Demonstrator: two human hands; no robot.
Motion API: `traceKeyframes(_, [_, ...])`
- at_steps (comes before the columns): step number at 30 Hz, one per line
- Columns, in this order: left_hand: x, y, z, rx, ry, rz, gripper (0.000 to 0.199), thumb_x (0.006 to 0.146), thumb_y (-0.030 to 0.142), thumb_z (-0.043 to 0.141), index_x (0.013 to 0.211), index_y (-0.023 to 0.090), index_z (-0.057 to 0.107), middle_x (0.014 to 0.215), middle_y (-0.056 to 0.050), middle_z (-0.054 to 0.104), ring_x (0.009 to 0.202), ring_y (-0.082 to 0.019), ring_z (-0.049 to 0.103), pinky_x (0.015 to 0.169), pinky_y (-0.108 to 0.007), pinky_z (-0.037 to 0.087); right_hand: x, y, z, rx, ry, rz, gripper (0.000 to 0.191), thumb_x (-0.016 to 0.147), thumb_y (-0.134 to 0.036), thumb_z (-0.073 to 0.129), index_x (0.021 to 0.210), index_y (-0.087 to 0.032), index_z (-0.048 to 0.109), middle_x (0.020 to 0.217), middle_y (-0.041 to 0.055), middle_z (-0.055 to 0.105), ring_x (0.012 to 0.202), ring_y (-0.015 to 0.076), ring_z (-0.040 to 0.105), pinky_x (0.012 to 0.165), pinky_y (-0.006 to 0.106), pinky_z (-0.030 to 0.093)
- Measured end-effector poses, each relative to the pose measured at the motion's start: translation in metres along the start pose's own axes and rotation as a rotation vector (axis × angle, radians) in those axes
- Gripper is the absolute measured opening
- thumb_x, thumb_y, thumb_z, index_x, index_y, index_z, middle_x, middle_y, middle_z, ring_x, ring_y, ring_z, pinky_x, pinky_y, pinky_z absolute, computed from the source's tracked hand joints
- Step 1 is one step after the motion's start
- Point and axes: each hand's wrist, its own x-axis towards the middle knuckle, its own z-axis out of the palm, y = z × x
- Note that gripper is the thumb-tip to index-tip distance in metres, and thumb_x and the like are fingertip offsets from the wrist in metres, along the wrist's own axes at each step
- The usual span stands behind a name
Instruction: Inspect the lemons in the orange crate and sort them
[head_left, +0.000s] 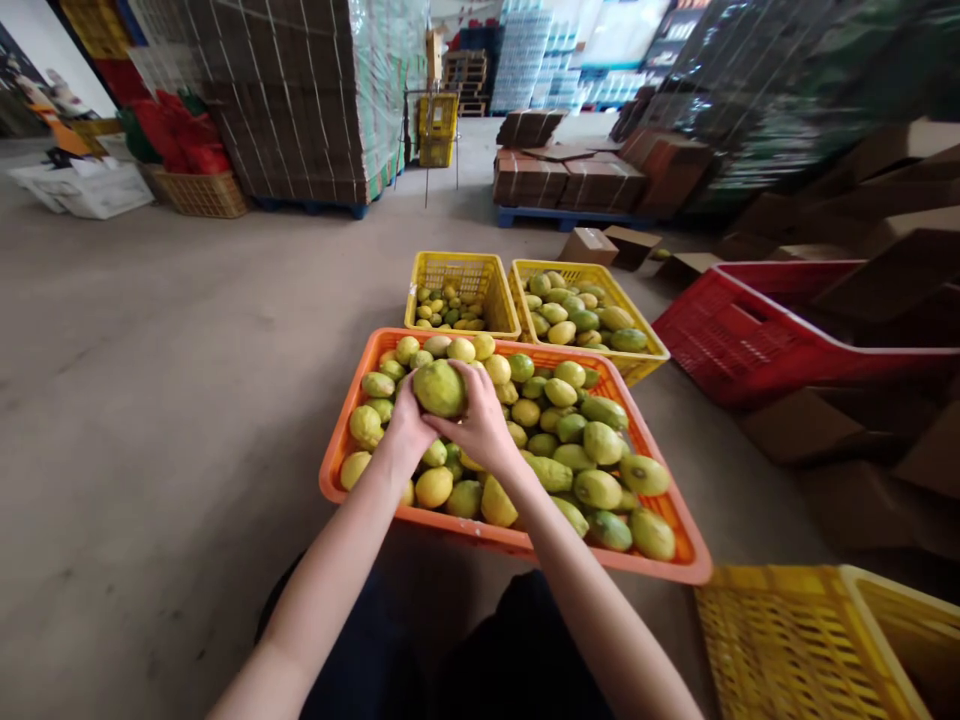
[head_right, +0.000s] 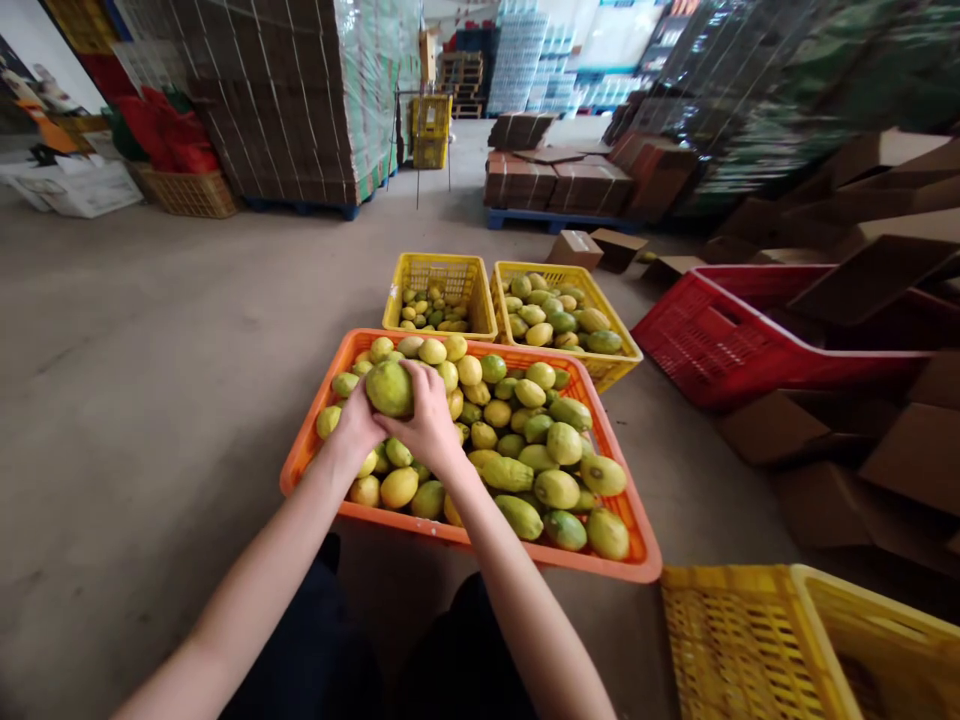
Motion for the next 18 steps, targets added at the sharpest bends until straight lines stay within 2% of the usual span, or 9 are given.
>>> traceKeyframes(2, [0.000,0.004,-0.019,-0.109,0.183,-0.054,0.034,0.099,0.053,0.056,0.095,0.023,0.071,0.091,-0.010,0.077,0.110,-0.034,0.074,0.092,-0.049,0.063,-0.005,0.012,0.000,0.029,-0.118,-0.021,0.077,0.064,-0.047,0.097,0.132,-0.026,0.067,0.134,0.0120,0.070,0.130,0.0362,0.064,0.115,0.057,0.050])
traceKeyframes(4, [-0.003,0.013,-0.037,-0.189,0.340,-0.054,0.029,0.100,0.050,0.053,0.096,0.025,0.069,0.088,-0.008,0.076,0.101,-0.031,0.074,0.086,-0.045,0.064,-0.009,0.030,0.001,0.057,-0.151,0.059,0.069,0.069,-0.056,0.093,0.128,-0.026,0.069,0.129,0.0102,0.074,0.119,0.0330,0.069,0.106,0.053,0.055])
traceKeyframes(6, [-0.006,0.023,-0.047,-0.232,0.422,-0.005,0.027,0.101,0.044,0.048,0.094,0.027,0.067,0.086,-0.005,0.076,0.095,-0.027,0.074,0.084,-0.042,0.063,-0.015,0.052,0.009,0.029,-0.130,0.220,0.051,0.076,-0.064,0.085,0.108,-0.026,0.073,0.106,0.0067,0.077,0.096,0.0277,0.073,0.091,0.048,0.059])
traceKeyframes(8, [-0.008,0.031,-0.050,-0.270,0.389,0.042,0.027,0.101,0.039,0.044,0.093,0.027,0.066,0.087,-0.005,0.076,0.095,-0.025,0.075,0.086,-0.041,0.062,-0.023,0.072,0.022,-0.028,-0.143,0.320,0.047,0.071,-0.066,0.088,0.075,-0.025,0.066,0.072,0.0018,0.067,0.078,0.0255,0.069,0.082,0.046,0.057])
traceKeyframes(10, [-0.008,0.034,-0.049,-0.288,0.319,0.070,0.026,0.099,0.037,0.044,0.092,0.025,0.066,0.091,-0.007,0.076,0.101,-0.026,0.075,0.089,-0.042,0.062,-0.031,0.087,0.038,-0.090,-0.176,0.368,0.063,0.058,-0.058,0.100,0.054,-0.027,0.045,0.055,-0.0020,0.050,0.079,0.0282,0.069,0.083,0.048,0.054])
traceKeyframes(12, [-0.008,0.033,-0.047,-0.271,0.304,0.068,0.025,0.097,0.040,0.046,0.093,0.025,0.066,0.099,-0.009,0.076,0.109,-0.028,0.074,0.092,-0.044,0.062,-0.036,0.095,0.052,-0.155,-0.208,0.415,0.075,0.048,-0.041,0.107,0.049,-0.027,0.033,0.051,-0.0032,0.041,0.087,0.0332,0.070,0.088,0.051,0.053])
traceKeyframes(15, [-0.006,0.032,-0.043,-0.249,0.388,0.014,0.023,0.097,0.044,0.049,0.094,0.027,0.064,0.106,-0.010,0.075,0.117,-0.032,0.071,0.095,-0.048,0.061,-0.033,0.095,0.060,-0.213,-0.233,0.537,0.074,0.042,-0.017,0.105,0.046,-0.026,0.031,0.050,-0.0034,0.038,0.093,0.0381,0.071,0.090,0.054,0.052])
traceKeyframes(18, [-0.005,0.032,-0.039,-0.277,0.406,-0.044,0.022,0.098,0.044,0.050,0.095,0.027,0.064,0.103,-0.008,0.074,0.118,-0.032,0.071,0.096,-0.050,0.061,-0.019,0.087,0.047,-0.055,-0.121,0.653,0.063,0.044,-0.017,0.102,0.047,-0.026,0.039,0.050,-0.0023,0.042,0.094,0.0376,0.071,0.084,0.046,0.053])
